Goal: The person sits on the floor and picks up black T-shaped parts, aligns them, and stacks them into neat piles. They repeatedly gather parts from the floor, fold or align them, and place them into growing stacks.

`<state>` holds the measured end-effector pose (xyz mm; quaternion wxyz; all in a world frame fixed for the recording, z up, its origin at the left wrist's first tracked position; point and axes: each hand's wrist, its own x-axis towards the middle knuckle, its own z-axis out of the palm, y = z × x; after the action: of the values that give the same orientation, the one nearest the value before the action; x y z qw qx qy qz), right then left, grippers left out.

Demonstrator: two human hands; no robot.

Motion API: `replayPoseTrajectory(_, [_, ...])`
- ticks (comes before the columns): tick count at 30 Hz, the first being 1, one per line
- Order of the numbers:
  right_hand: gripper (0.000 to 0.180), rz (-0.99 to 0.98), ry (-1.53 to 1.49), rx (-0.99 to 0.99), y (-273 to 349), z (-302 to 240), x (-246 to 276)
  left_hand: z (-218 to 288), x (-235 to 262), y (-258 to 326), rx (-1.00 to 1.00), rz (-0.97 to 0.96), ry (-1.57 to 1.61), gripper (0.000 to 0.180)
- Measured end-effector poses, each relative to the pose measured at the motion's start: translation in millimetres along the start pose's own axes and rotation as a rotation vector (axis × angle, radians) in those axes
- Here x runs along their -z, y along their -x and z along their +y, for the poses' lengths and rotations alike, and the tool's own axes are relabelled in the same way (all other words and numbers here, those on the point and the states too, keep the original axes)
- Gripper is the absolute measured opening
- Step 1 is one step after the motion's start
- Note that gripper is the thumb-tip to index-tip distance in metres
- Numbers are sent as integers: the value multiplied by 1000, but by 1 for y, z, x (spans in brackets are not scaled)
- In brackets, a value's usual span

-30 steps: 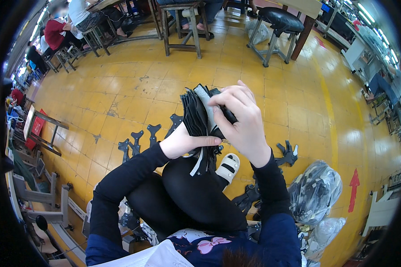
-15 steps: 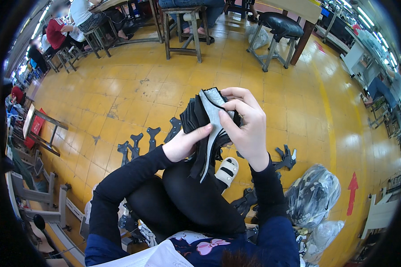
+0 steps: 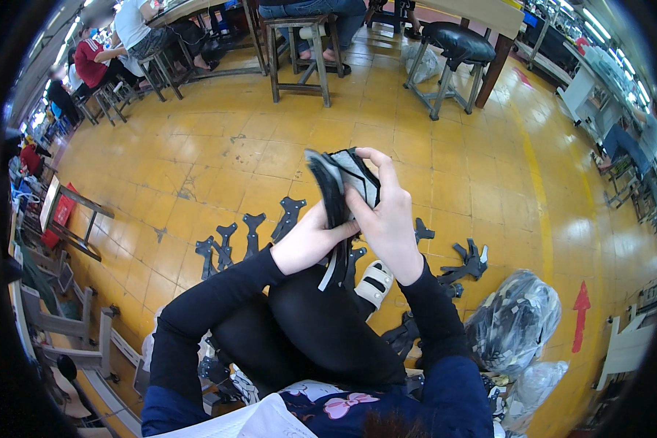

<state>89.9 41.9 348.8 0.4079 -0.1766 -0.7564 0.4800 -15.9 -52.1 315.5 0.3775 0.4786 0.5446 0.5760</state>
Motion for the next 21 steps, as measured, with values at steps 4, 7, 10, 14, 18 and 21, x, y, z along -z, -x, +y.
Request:
replayPoseTrajectory(4, [36, 159, -7, 29, -2, 5, -1, -5, -3, -7, -161, 34, -312, 49])
replayPoseTrajectory(7, [38, 100, -37, 63, 1, 4, -11, -5, 0, -4, -105, 32, -273, 47])
replayPoseTrajectory(10, [45, -9, -72, 7, 8, -8, -13, 0, -1, -4, -85, 96, -330, 34])
replayPoseTrajectory(14, [77, -85, 352, 393, 7, -5, -2, 5, 11, -4, -132, 93, 114, 41])
replayPoseTrajectory(18, [80, -353, 66, 460, 0, 14, 15, 15, 18, 4, -64, -24, 203, 51])
replayPoseTrajectory(21, [61, -392, 94, 662, -9, 15, 23, 16, 19, 2, -63, -102, 79, 68])
